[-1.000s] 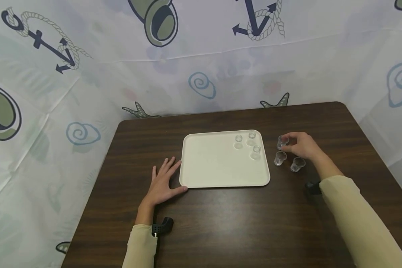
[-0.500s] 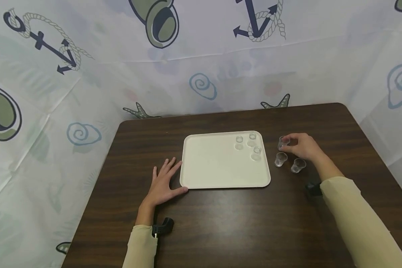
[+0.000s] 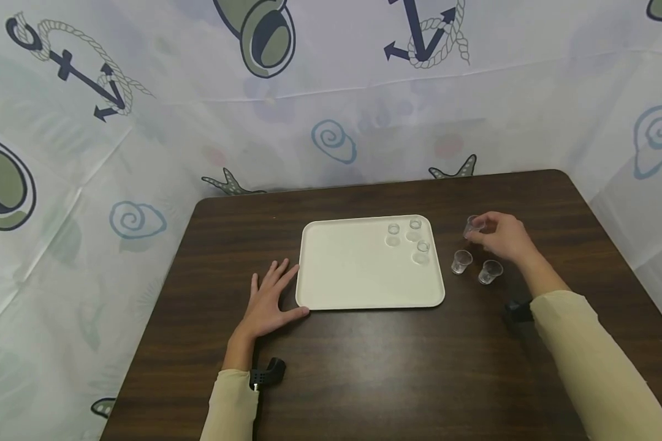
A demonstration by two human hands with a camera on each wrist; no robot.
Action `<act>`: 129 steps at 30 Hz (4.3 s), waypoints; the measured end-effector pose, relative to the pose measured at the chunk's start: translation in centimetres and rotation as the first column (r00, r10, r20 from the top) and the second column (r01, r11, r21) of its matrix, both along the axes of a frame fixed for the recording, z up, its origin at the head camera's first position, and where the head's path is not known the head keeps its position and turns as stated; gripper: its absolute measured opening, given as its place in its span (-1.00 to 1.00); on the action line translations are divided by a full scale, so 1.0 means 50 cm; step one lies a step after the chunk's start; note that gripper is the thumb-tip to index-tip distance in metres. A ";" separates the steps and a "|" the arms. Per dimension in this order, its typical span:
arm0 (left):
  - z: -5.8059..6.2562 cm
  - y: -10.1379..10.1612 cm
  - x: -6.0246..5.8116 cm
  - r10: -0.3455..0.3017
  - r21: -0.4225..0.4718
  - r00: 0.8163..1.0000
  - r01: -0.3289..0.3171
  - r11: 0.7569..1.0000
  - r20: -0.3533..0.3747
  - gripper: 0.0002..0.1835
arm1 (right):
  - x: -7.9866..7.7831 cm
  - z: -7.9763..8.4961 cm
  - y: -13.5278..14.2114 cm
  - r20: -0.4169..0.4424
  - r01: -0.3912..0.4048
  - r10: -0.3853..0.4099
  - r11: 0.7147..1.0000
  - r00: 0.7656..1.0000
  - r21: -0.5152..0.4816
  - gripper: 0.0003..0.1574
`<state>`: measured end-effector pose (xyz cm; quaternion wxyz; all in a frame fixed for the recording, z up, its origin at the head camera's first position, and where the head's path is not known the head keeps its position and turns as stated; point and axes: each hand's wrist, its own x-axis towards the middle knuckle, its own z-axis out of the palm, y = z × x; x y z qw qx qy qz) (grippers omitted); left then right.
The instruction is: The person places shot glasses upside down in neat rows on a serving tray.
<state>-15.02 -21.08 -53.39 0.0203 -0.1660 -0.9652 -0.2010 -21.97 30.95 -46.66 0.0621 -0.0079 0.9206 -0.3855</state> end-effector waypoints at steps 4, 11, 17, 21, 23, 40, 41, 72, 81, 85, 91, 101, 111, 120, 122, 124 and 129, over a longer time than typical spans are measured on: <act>0.000 -0.001 0.000 0.001 0.005 1.000 -0.001 1.000 -0.002 0.06 | 0.001 0.011 0.003 -0.001 0.026 -0.026 0.999 1.000 -0.029 -0.32; 0.000 -0.002 -0.001 -0.004 0.000 1.000 0.004 1.000 -0.001 0.06 | 0.004 0.023 0.015 -0.040 0.083 -0.084 0.996 0.996 -0.027 -0.32; 0.001 -0.001 -0.001 -0.006 0.001 1.000 0.006 1.000 0.004 0.06 | 0.006 0.031 0.016 -0.091 0.110 -0.111 0.994 0.990 -0.020 -0.32; 0.002 0.000 0.000 -0.004 -0.001 1.000 0.004 1.000 0.004 0.05 | 0.007 0.042 0.008 -0.140 0.107 -0.107 0.994 0.984 -0.007 -0.39; 0.002 0.001 -0.001 -0.002 -0.003 1.000 0.002 1.000 0.005 0.05 | 0.007 0.049 0.003 -0.168 0.103 -0.101 0.995 0.981 0.001 -0.40; 0.001 0.000 0.000 -0.009 0.000 1.000 0.009 1.000 -0.003 0.06 | 0.002 0.106 -0.088 -0.377 -0.015 0.048 0.996 0.925 0.089 -0.52; 0.001 0.000 0.000 -0.010 0.001 1.000 0.010 1.000 -0.004 0.06 | 0.003 0.108 -0.093 -0.386 -0.028 0.065 0.995 0.920 0.100 -0.53; 0.001 -0.002 0.003 -0.006 -0.003 1.000 0.006 1.000 0.000 0.05 | 0.023 0.063 -0.254 -0.462 -0.237 0.696 0.660 0.549 0.713 -0.63; -0.001 -0.004 -0.001 -0.013 0.003 1.000 0.013 1.000 0.001 0.05 | 0.027 0.037 -0.280 -0.375 -0.268 0.775 0.557 0.509 0.786 -0.70; 0.001 -0.004 -0.001 -0.011 0.002 1.000 0.011 1.000 -0.003 0.05 | 0.029 0.027 -0.287 -0.332 -0.271 0.788 0.520 0.518 0.810 -0.75; 0.002 -0.003 -0.001 -0.002 -0.002 1.000 0.002 1.000 0.005 0.05 | 0.030 0.021 -0.292 -0.292 -0.263 0.792 0.485 0.536 0.834 -0.81; 0.004 -0.004 -0.002 -0.008 0.000 1.000 0.008 1.000 -0.001 0.05 | 0.021 0.018 -0.290 -0.298 -0.262 0.789 0.492 0.537 0.830 -0.80; 0.003 -0.004 0.000 -0.003 0.000 1.000 0.003 1.000 0.006 0.06 | 0.017 0.017 -0.291 -0.307 -0.312 0.783 0.525 0.541 0.791 -0.59; 0.003 -0.005 0.000 0.002 0.002 1.000 -0.002 1.000 0.015 0.06 | 0.014 0.015 -0.291 -0.324 -0.373 0.749 0.596 0.578 0.711 -0.40; 0.003 -0.004 0.000 0.005 -0.001 1.000 -0.005 1.000 0.017 0.06 | 0.015 0.018 -0.290 -0.322 -0.392 0.738 0.614 0.592 0.685 -0.38; 0.002 -0.005 0.000 0.002 0.002 1.000 -0.003 1.000 0.015 0.06 | 0.015 0.022 -0.288 -0.323 -0.409 0.730 0.630 0.603 0.660 -0.35; 0.001 -0.004 -0.001 -0.006 0.009 1.000 0.006 1.000 0.000 0.06 | 0.021 0.035 -0.281 -0.325 -0.446 0.705 0.672 0.630 0.591 -0.23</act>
